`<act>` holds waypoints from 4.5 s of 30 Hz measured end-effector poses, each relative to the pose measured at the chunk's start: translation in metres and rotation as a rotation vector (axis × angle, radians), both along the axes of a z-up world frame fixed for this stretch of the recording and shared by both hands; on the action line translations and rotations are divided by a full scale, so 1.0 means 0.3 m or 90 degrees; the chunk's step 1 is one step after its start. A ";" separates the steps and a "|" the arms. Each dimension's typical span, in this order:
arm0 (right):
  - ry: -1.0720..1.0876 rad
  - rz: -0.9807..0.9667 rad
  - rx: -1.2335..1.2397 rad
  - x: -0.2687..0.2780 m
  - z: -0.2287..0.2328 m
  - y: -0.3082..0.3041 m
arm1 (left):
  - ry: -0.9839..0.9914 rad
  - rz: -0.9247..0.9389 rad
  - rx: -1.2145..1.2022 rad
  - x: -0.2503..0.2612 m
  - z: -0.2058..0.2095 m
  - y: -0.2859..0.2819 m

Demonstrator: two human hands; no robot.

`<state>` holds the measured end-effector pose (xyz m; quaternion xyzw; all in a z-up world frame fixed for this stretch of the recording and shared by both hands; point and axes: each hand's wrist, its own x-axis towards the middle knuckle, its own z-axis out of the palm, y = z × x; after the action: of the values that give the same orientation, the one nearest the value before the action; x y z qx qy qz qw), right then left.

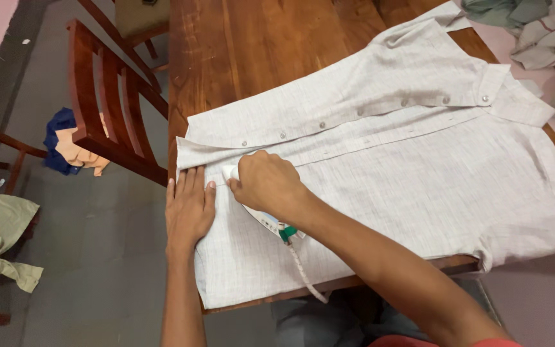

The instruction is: The person irons a light-colored shirt laid out on a wooden table. They use a handheld electric iron to smooth the front panel and then the collar area, adjusting the shirt with their left hand as needed.

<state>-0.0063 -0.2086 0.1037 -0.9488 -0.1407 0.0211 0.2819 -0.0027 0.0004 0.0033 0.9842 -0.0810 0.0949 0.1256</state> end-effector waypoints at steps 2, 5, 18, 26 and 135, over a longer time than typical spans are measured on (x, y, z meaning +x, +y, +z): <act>0.007 0.000 -0.002 0.008 -0.003 0.007 | -0.011 -0.009 -0.008 0.005 -0.002 0.005; 0.087 -0.003 -0.008 0.013 -0.002 0.009 | 0.001 0.000 -0.008 -0.004 -0.017 0.007; 0.044 -0.052 -0.012 0.015 -0.039 -0.004 | 0.024 0.008 0.018 0.010 -0.011 0.006; 0.148 -0.099 -0.058 -0.008 0.012 -0.112 | 0.028 0.009 0.014 0.017 -0.028 0.016; 0.201 -0.438 -0.113 -0.138 0.012 -0.889 | -0.061 -0.299 -0.064 -0.044 0.026 -0.685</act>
<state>-0.0476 -0.4753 0.1073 -0.9464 0.2330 0.0834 0.2074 -0.0158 -0.2050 0.0111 0.9251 -0.3089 0.1138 0.1894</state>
